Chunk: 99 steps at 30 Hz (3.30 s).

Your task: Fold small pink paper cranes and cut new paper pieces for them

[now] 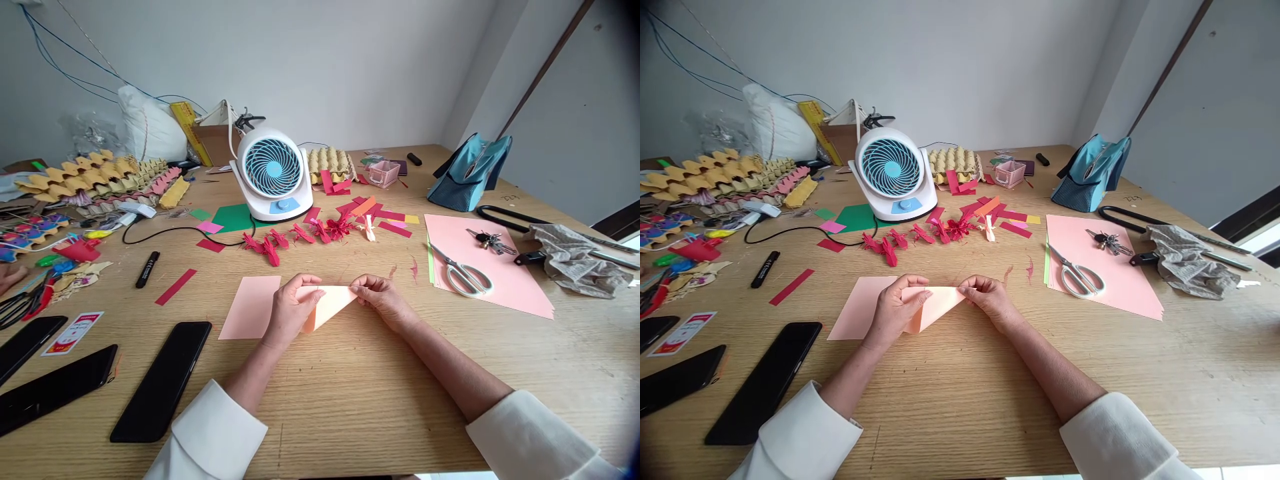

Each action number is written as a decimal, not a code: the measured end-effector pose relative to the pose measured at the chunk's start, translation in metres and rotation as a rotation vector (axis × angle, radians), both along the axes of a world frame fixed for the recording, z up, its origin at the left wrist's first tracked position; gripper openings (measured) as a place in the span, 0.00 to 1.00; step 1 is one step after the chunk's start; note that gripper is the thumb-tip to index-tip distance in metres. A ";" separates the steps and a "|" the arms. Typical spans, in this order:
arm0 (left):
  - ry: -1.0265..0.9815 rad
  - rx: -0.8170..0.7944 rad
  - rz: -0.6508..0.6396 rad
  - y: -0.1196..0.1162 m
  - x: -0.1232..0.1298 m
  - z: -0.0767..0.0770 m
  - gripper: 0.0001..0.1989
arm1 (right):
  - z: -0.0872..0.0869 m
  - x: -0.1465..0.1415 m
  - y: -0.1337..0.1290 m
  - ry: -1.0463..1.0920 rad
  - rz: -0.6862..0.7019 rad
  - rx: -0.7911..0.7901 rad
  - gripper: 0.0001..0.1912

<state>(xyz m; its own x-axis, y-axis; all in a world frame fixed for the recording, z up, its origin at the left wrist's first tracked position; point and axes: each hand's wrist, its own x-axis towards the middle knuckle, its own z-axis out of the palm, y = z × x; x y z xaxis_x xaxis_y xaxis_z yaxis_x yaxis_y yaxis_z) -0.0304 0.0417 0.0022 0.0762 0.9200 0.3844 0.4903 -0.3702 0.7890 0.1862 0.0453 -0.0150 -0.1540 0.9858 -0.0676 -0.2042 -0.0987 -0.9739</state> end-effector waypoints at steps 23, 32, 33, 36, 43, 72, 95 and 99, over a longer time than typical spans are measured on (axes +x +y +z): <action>-0.031 -0.216 -0.036 0.000 0.001 0.002 0.21 | -0.003 0.001 0.000 -0.298 0.090 0.144 0.17; 0.050 -0.292 -0.102 -0.003 0.006 0.006 0.23 | -0.003 0.001 -0.002 -0.425 0.208 0.178 0.16; 0.053 -0.294 -0.100 -0.004 0.007 0.007 0.23 | -0.004 0.001 -0.002 -0.437 0.210 0.188 0.16; 0.063 -0.311 -0.099 -0.005 0.008 0.009 0.22 | -0.004 0.001 -0.003 -0.472 0.210 0.203 0.14; 0.087 -0.335 -0.095 -0.005 0.008 0.007 0.21 | 0.004 -0.002 -0.009 -0.593 0.186 0.244 0.09; 0.322 -0.149 -0.082 -0.001 0.014 -0.027 0.18 | -0.011 -0.009 -0.013 -1.086 0.132 0.681 0.08; 0.519 0.116 -0.321 -0.045 0.001 -0.018 0.15 | 0.006 -0.001 -0.018 -1.218 0.389 0.833 0.12; 0.634 0.173 -0.359 -0.047 0.004 -0.016 0.18 | 0.006 0.000 -0.017 -1.210 0.380 0.829 0.11</action>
